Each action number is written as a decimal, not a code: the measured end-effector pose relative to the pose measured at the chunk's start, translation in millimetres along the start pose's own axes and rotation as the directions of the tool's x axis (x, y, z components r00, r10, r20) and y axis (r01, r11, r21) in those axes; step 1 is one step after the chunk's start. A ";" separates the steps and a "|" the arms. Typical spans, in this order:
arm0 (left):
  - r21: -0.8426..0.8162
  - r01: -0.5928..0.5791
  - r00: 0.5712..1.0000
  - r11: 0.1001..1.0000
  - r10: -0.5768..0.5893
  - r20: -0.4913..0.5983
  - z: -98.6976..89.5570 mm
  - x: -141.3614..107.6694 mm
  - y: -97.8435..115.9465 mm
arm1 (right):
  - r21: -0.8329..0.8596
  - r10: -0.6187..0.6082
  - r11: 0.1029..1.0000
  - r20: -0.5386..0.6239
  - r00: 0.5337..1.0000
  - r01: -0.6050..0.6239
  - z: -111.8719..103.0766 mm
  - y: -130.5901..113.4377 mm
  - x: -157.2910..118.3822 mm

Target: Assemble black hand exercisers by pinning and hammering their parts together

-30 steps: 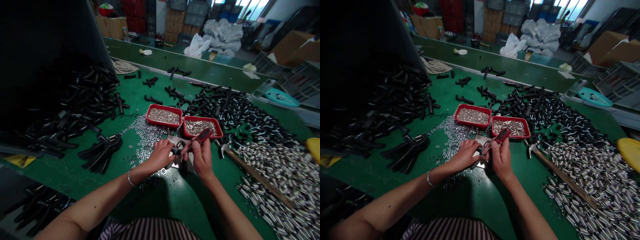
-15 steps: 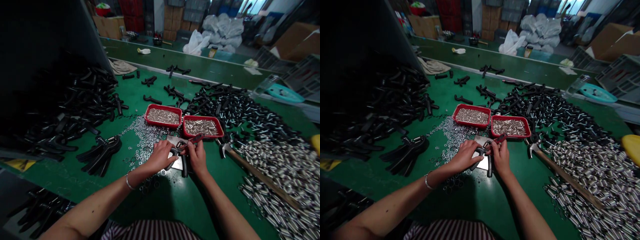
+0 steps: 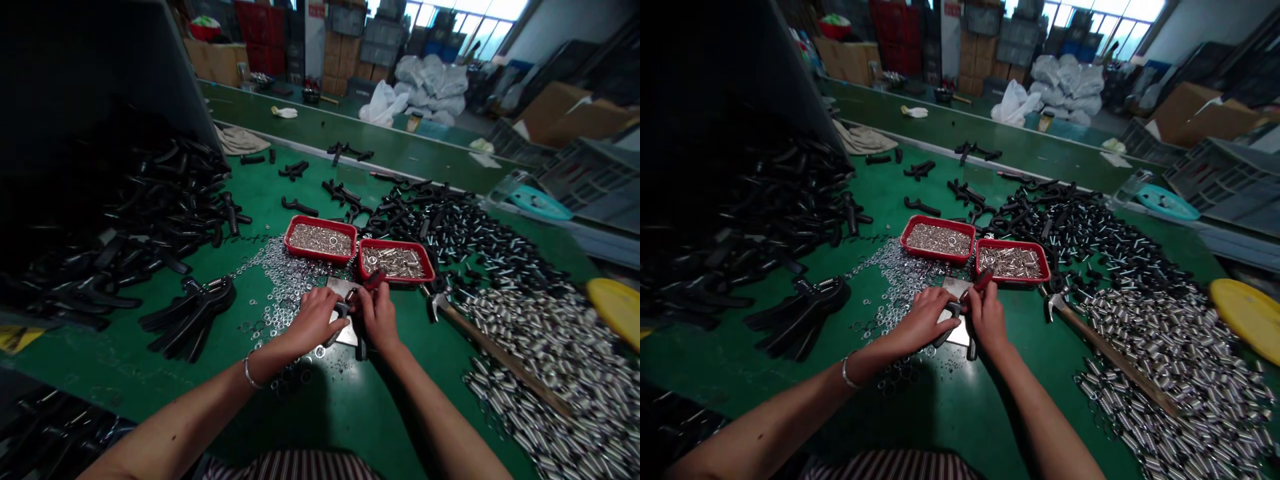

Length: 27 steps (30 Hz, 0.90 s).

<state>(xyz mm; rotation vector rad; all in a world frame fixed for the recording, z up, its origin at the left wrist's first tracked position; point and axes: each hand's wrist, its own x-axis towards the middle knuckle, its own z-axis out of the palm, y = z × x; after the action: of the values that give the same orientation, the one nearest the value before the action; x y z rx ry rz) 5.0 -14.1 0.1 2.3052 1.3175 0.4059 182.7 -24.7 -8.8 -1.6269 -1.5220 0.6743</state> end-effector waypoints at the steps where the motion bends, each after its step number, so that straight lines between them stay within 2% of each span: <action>1: 0.002 -0.002 1.000 1.000 0.002 0.000 0.2 -0.3 0.1 | -0.024 -0.007 1.000 -0.007 1.000 0.007 0.8 2.6 -1.1; 4: 0.022 -0.005 1.000 1.000 0.005 -0.006 0.2 -0.3 0.9 | -0.156 -0.077 0.984 0.039 0.996 0.083 2.9 2.4 -1.9; 6: 0.046 0.002 1.000 0.999 -0.001 -0.011 -0.3 0.3 2.0 | -0.167 -0.121 0.976 0.108 0.987 0.138 2.4 -5.6 -1.0; 9: 0.060 0.011 1.000 0.998 -0.010 -0.018 -1.0 1.7 3.2 | 0.055 -0.119 0.992 0.132 0.984 0.113 -4.1 -21.3 -3.6; 11: 0.044 0.013 0.999 0.999 -0.012 -0.033 0.1 1.0 3.0 | 0.217 -0.080 0.974 0.058 0.995 0.065 -14.1 -24.3 -10.4; 12: 0.031 0.014 0.999 0.999 -0.012 -0.045 1.3 -0.2 2.6 | 0.239 -0.050 0.970 0.013 0.999 0.045 -21.5 -21.5 -15.3; 13: 0.019 0.014 0.998 1.000 -0.013 -0.058 3.1 -2.1 2.0 | 0.210 -0.016 0.978 -0.021 1.000 0.020 -30.6 -15.2 -20.8; 15: -0.003 0.007 0.997 1.000 -0.007 -0.077 6.9 -6.6 0.1 | 0.013 0.066 0.998 -0.018 0.998 -0.066 -53.2 5.5 -33.0; 17: -0.024 -0.033 0.997 0.999 0.032 -0.073 8.5 -8.3 -3.6 | -0.270 0.168 0.952 0.066 0.984 -0.144 -78.8 30.8 -44.2; 18: -0.035 -0.070 0.995 0.997 0.067 -0.068 6.9 -6.2 -6.4 | -0.396 0.188 0.909 0.115 0.975 -0.128 -91.0 41.9 -48.1; 19: -0.042 -0.109 0.992 0.993 0.106 -0.072 2.9 -1.4 -10.1 | -0.487 0.171 0.869 0.132 0.976 -0.086 -101.9 50.2 -50.1; 21: -0.022 -0.153 0.982 0.988 0.150 -0.118 -12.8 17.4 -20.3 | -0.586 0.057 0.810 0.127 0.990 0.028 -116.6 55.7 -46.8; 23: 0.061 -0.087 0.977 0.994 0.098 -0.190 -36.4 46.8 -34.0 | -0.582 -0.096 0.801 0.110 0.989 0.142 -118.3 45.3 -32.1; 25: 0.165 0.055 0.975 0.985 -0.017 -0.222 -60.8 80.2 -49.6 | -0.535 -0.193 0.809 0.150 0.970 0.244 -105.4 23.6 -6.9; 27: 0.221 0.132 0.975 0.966 -0.086 -0.206 -78.6 108.7 -63.6 | -0.530 -0.233 0.784 0.231 0.945 0.323 -80.5 -2.7 24.4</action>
<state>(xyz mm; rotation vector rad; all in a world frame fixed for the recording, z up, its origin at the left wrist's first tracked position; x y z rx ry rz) -23.6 126.7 37.6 2.4163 1.6596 0.4722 250.2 -16.0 40.6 -1.7302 -2.1740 0.1845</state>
